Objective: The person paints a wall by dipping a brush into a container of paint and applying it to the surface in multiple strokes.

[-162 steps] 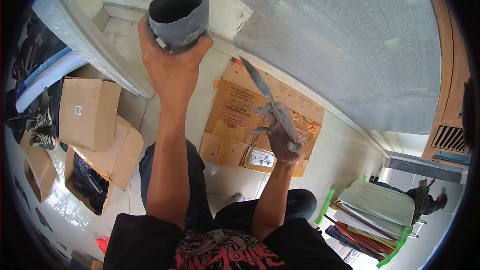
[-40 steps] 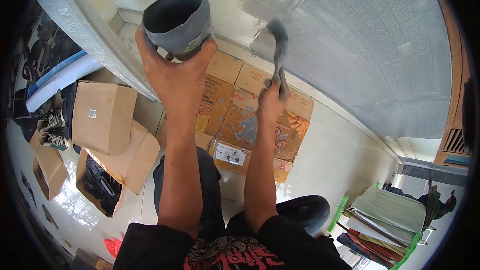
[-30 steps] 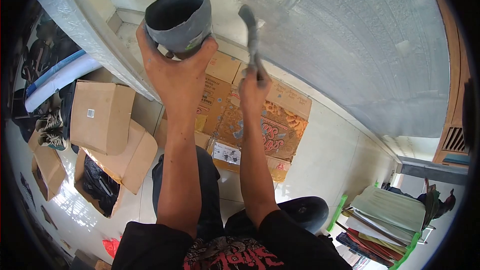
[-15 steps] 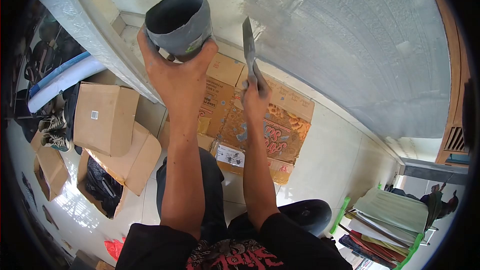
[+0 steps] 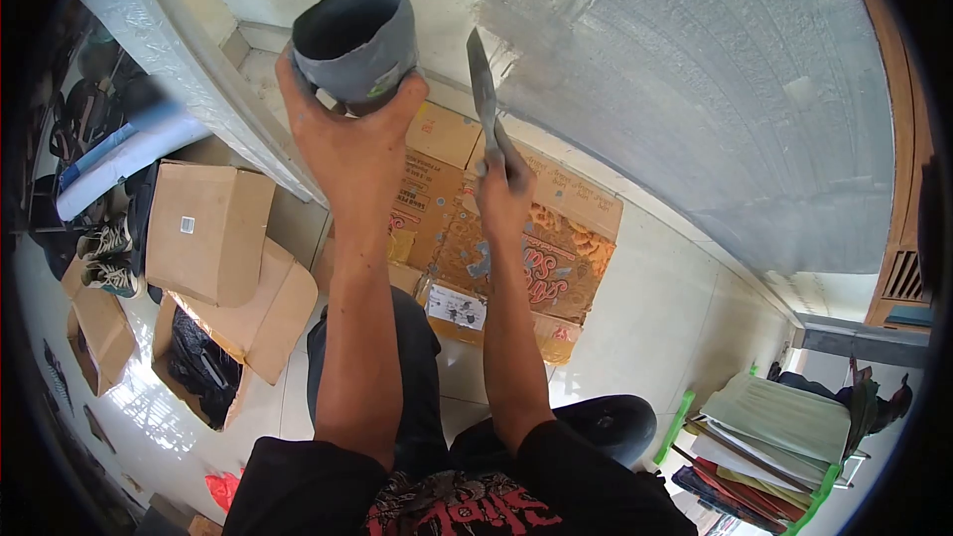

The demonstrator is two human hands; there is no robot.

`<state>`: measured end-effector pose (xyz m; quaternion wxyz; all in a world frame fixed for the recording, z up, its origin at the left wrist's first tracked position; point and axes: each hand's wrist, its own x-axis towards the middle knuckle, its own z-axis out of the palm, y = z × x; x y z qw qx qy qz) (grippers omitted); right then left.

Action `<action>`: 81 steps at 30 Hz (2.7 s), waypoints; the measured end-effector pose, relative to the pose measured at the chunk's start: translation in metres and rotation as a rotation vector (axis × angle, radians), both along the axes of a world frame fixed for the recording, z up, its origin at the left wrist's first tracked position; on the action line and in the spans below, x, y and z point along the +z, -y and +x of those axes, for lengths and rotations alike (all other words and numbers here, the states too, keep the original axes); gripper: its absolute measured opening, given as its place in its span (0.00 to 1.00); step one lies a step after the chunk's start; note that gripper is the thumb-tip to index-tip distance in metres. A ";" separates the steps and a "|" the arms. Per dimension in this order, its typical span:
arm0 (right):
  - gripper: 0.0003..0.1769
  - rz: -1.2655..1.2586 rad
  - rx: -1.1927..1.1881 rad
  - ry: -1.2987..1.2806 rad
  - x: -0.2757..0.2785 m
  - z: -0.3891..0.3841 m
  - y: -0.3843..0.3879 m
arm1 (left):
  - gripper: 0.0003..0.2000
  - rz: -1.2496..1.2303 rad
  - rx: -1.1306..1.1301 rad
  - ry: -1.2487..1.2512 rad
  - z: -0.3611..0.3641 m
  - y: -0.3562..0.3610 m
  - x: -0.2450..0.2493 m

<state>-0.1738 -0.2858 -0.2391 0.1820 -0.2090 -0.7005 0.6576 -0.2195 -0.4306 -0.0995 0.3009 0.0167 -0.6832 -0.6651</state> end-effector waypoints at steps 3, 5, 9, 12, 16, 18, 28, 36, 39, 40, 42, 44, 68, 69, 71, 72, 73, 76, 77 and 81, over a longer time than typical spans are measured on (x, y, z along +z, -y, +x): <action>0.22 -0.009 -0.177 -0.062 -0.009 -0.019 -0.015 | 0.34 0.007 -0.034 -0.003 0.005 -0.002 0.004; 0.22 0.012 -0.242 -0.042 -0.023 -0.004 -0.043 | 0.34 -0.002 -0.046 0.012 0.006 -0.002 0.008; 0.22 -0.183 -0.235 0.103 0.014 0.042 -0.032 | 0.35 0.080 -0.078 0.048 0.004 -0.002 0.004; 0.22 -0.058 -0.113 0.182 0.014 0.036 -0.011 | 0.36 -0.097 -0.027 0.024 -0.001 -0.005 -0.011; 0.21 0.020 -0.042 0.116 -0.002 -0.009 -0.005 | 0.34 -0.092 -0.085 -0.021 -0.002 -0.018 -0.015; 0.21 0.011 -0.123 0.033 -0.021 -0.012 -0.025 | 0.34 -0.112 -0.083 -0.038 0.000 -0.023 -0.014; 0.21 -0.182 -0.078 0.114 -0.017 0.031 -0.014 | 0.37 -0.094 -0.092 -0.021 -0.002 -0.031 -0.019; 0.22 -0.028 -0.226 -0.060 -0.019 -0.007 -0.031 | 0.39 0.022 -0.093 0.068 0.000 -0.029 -0.016; 0.23 -0.052 -0.223 -0.011 -0.007 0.031 -0.039 | 0.37 0.103 -0.145 0.070 -0.003 -0.017 -0.009; 0.23 -0.087 -0.220 0.051 -0.003 0.039 -0.036 | 0.37 0.114 -0.152 0.072 -0.004 -0.014 -0.009; 0.22 -0.149 -0.205 0.063 -0.006 0.041 -0.033 | 0.34 -0.112 -0.042 0.034 -0.005 -0.010 -0.007; 0.21 0.048 -0.092 0.164 -0.003 0.026 -0.023 | 0.33 -0.081 -0.048 0.034 -0.003 -0.011 -0.005; 0.23 0.074 -0.229 -0.107 -0.040 -0.003 -0.043 | 0.35 0.028 -0.102 0.036 0.008 -0.010 0.003; 0.23 0.064 -0.248 -0.036 -0.036 0.011 -0.045 | 0.35 -0.002 -0.086 0.012 0.008 -0.006 0.004; 0.24 0.011 -0.250 0.053 -0.027 0.032 -0.037 | 0.34 -0.030 -0.066 -0.011 0.006 0.000 0.006; 0.24 0.014 -0.249 0.055 -0.030 0.032 -0.034 | 0.34 -0.031 -0.043 -0.010 0.005 0.003 0.006; 0.24 0.008 -0.180 0.036 -0.033 0.032 -0.029 | 0.34 -0.033 -0.018 -0.007 0.005 0.004 0.006; 0.24 -0.007 -0.070 0.032 -0.033 0.014 -0.015 | 0.34 -0.083 -0.010 0.025 0.002 0.003 0.002; 0.24 -0.014 -0.030 0.038 -0.030 0.001 -0.013 | 0.34 -0.082 -0.009 0.025 0.001 0.002 0.001; 0.23 -0.076 -0.189 0.006 -0.049 -0.006 -0.042 | 0.35 -0.041 -0.049 0.019 0.002 -0.007 0.001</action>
